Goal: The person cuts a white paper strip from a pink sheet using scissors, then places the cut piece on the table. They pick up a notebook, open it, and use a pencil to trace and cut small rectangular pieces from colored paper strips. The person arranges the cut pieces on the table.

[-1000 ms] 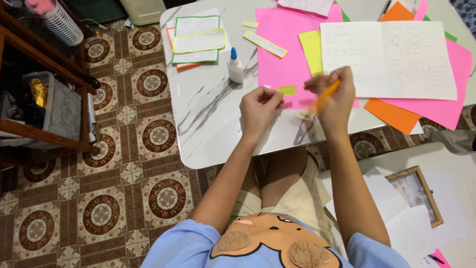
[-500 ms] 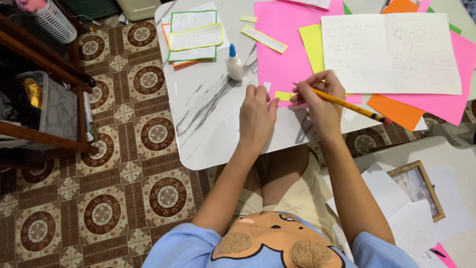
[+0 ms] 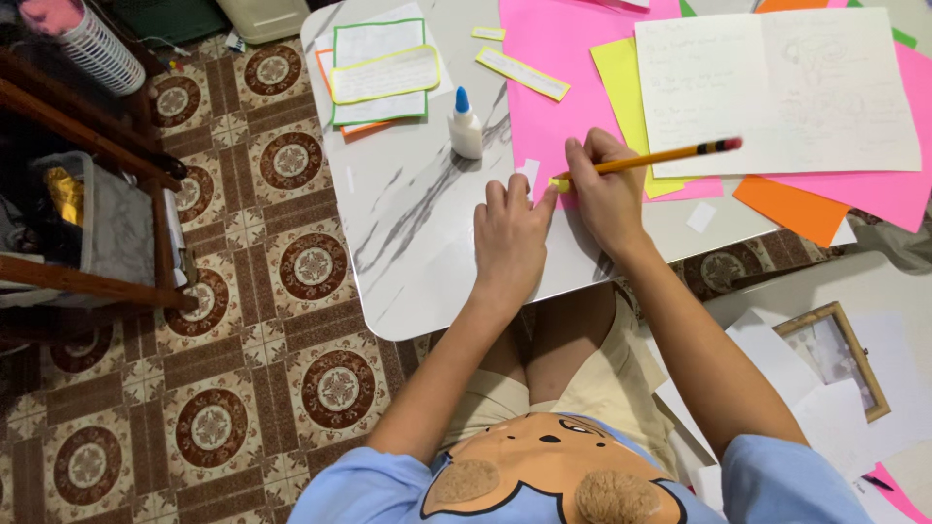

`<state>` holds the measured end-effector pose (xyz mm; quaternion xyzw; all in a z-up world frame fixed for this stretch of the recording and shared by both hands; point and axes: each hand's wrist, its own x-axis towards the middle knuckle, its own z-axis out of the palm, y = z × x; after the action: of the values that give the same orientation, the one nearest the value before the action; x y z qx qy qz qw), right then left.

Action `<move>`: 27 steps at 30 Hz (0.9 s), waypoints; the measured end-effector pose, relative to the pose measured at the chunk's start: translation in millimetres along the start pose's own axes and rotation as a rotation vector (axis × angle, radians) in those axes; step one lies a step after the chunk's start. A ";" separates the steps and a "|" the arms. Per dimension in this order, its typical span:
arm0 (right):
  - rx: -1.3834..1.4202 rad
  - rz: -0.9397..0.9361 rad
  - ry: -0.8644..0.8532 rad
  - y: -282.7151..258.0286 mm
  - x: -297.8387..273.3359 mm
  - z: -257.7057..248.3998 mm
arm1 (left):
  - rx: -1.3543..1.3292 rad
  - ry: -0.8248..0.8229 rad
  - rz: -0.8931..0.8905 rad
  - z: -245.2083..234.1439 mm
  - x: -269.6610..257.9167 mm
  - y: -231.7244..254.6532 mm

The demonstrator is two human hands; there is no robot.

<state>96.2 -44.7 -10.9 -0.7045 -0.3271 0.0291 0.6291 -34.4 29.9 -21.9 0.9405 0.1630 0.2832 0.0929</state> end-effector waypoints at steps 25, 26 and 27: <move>-0.108 0.033 -0.053 4.9 -1.4 0.4 | -0.042 -0.013 -0.030 1.4 -2.9 -0.6; -0.099 0.033 -0.061 5.5 -0.2 1.1 | -0.037 -0.009 -0.030 1.4 -2.5 -1.1; -0.090 0.035 -0.067 5.8 0.2 1.0 | -0.033 -0.007 -0.028 1.7 -2.6 -1.3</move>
<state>98.4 -43.7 -16.4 -0.7364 -0.3365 0.0488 0.5848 -35.9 30.0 -25.0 0.9375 0.1710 0.2811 0.1129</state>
